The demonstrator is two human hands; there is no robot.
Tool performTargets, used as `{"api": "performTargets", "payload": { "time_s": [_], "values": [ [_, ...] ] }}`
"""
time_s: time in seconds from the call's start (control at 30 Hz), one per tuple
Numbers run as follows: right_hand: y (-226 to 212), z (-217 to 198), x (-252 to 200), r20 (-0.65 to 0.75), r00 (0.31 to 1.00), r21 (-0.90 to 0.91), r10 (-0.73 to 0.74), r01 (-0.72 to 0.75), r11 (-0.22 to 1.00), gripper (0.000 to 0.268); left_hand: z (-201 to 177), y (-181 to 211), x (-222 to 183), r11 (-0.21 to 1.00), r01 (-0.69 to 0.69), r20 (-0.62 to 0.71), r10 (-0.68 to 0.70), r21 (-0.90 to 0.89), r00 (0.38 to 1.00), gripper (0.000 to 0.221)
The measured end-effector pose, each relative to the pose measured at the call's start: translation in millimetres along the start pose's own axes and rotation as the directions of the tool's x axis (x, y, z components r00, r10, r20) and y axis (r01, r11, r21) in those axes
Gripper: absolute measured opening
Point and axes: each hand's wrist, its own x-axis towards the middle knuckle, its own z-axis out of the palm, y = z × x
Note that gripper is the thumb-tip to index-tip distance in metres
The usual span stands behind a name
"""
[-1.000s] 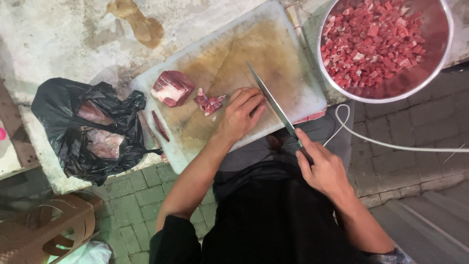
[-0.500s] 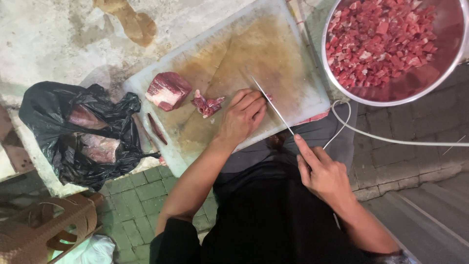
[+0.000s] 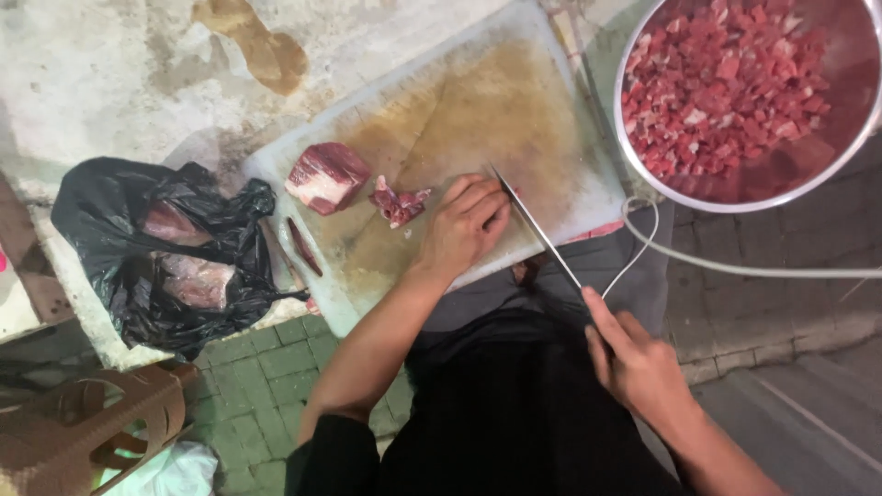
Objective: Cutting a piece of meat into small cubes on a cutting board using a chef's knife.
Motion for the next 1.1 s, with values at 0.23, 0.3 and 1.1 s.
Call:
{"api": "performTargets", "payload": {
  "time_s": [0.23,0.3,1.1],
  "values": [
    [-48,-4,82,-0.184,0.980,-0.195,-0.077,0.040,0.980,0.048,14,-7,-10,1.000,-0.015,-0.080,0.014,-0.012,0.997,0.003],
    [-44,1,82,-0.208,0.973,-0.126,-0.099,0.074,0.989,0.048,12,-6,-8,1.000,-0.021,-0.091,0.019,-0.014,0.996,0.004],
    [-11,6,20,-0.018,1.000,-0.236,0.011,-0.015,0.972,0.058,4,-4,-6,1.000,-0.021,-0.110,0.018,-0.022,0.994,0.001]
  ]
}}
